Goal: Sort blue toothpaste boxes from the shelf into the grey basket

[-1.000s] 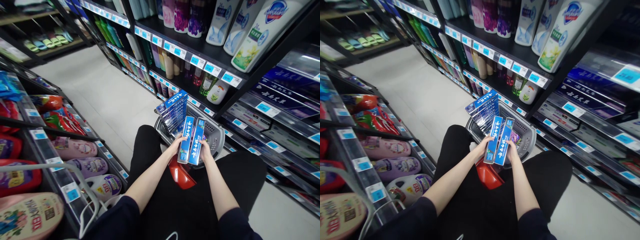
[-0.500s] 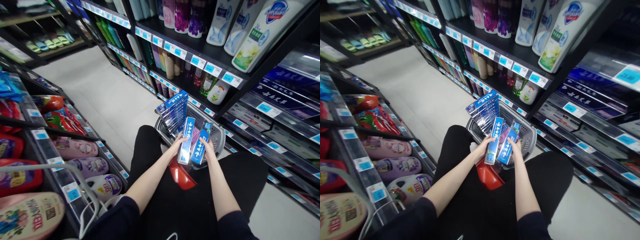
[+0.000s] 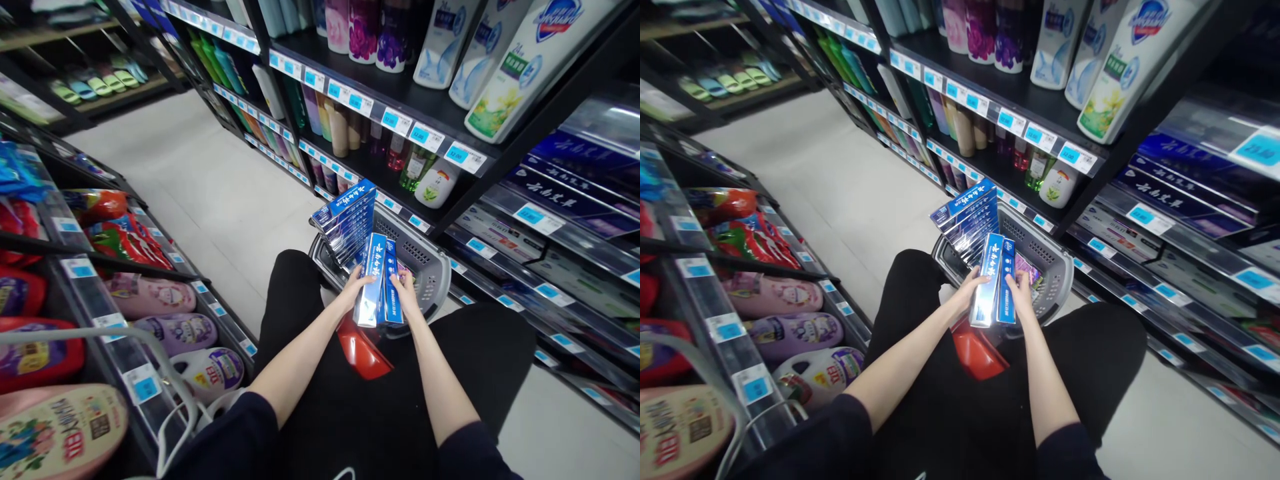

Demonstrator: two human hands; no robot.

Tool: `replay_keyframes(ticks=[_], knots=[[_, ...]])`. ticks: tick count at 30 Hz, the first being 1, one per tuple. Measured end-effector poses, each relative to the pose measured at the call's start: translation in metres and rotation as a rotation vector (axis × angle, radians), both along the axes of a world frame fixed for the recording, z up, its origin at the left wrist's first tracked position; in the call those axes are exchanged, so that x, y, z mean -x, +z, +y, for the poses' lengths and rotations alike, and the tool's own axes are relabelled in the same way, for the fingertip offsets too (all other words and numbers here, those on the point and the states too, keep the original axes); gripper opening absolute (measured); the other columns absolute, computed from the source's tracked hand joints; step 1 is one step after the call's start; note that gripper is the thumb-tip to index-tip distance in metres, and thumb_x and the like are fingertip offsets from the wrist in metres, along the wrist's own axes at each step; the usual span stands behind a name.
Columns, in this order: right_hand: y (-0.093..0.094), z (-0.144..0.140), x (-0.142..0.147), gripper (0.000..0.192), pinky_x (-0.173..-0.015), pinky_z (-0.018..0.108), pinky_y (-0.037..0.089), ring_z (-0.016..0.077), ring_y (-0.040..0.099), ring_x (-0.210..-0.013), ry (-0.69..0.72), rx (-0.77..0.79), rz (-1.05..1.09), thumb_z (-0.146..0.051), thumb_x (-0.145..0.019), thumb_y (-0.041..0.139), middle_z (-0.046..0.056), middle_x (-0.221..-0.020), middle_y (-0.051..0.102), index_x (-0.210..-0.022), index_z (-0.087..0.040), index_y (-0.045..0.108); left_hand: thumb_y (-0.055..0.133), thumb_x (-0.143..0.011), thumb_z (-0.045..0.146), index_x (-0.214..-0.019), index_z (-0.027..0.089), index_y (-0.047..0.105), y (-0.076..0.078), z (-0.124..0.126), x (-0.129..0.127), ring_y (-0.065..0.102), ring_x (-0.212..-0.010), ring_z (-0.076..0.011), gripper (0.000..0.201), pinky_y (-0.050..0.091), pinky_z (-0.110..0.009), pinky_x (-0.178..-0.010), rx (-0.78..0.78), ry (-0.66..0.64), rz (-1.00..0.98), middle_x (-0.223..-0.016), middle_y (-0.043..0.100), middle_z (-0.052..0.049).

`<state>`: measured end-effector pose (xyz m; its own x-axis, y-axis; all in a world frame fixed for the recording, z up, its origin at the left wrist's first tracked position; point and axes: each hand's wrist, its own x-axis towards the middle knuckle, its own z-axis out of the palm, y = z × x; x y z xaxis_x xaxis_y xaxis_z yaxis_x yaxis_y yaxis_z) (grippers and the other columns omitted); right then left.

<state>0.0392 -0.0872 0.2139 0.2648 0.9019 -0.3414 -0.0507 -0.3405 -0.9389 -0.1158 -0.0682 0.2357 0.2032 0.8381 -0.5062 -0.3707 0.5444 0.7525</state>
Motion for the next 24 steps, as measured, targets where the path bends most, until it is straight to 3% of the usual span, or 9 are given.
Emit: replay_keyframes(ticks=[4, 9, 14, 24], knots=[[0.003, 0.002, 0.0, 0.057, -0.086, 0.042, 0.05, 0.026, 0.064, -0.094, -0.012, 0.059, 0.272, -0.045, -0.053, 0.081, 0.002, -0.094, 0.069, -0.1, -0.026, 0.055, 0.079, -0.055, 0.028, -0.102, 0.022, 0.059, -0.001, 0.001, 0.001, 0.065, -0.082, -0.0221, 0.052, 0.05, -0.034, -0.075, 0.005, 0.004, -0.018, -0.098, 0.069, -0.004], [0.017, -0.002, -0.001, 0.056, -0.086, 0.045, 0.052, 0.0297, 0.066, -0.097, 0.087, 0.112, 0.503, -0.031, -0.05, 0.084, 0.004, -0.095, 0.071, -0.1, -0.023, 0.059, 0.076, -0.056, 0.027, -0.101, 0.022, 0.061, 0.002, 0.001, 0.002, 0.064, -0.089, -0.0223, 0.048, 0.048, -0.035, -0.084, -0.025, -0.027, -0.047, -0.098, 0.069, -0.003], [0.023, -0.004, -0.003, 0.061, -0.092, 0.044, 0.05, 0.0258, 0.065, -0.097, 0.112, -0.007, 0.508, -0.02, -0.049, 0.083, 0.001, -0.1, 0.069, -0.103, -0.026, 0.056, 0.075, -0.057, 0.026, -0.105, 0.023, 0.061, 0.007, 0.001, 0.003, 0.063, -0.097, -0.0254, 0.051, 0.047, -0.039, -0.089, -0.023, -0.043, -0.097, -0.107, 0.069, -0.005], [0.024, -0.003, -0.002, 0.069, -0.096, 0.046, 0.047, 0.0245, 0.063, -0.099, 0.103, 0.038, 0.469, -0.02, -0.045, 0.085, 0.0, -0.098, 0.067, -0.107, -0.026, 0.054, 0.075, -0.057, 0.027, -0.105, 0.022, 0.06, 0.011, 0.001, 0.004, 0.064, -0.099, -0.0254, 0.05, 0.047, -0.039, -0.09, 0.005, -0.021, -0.108, -0.107, 0.07, -0.004]])
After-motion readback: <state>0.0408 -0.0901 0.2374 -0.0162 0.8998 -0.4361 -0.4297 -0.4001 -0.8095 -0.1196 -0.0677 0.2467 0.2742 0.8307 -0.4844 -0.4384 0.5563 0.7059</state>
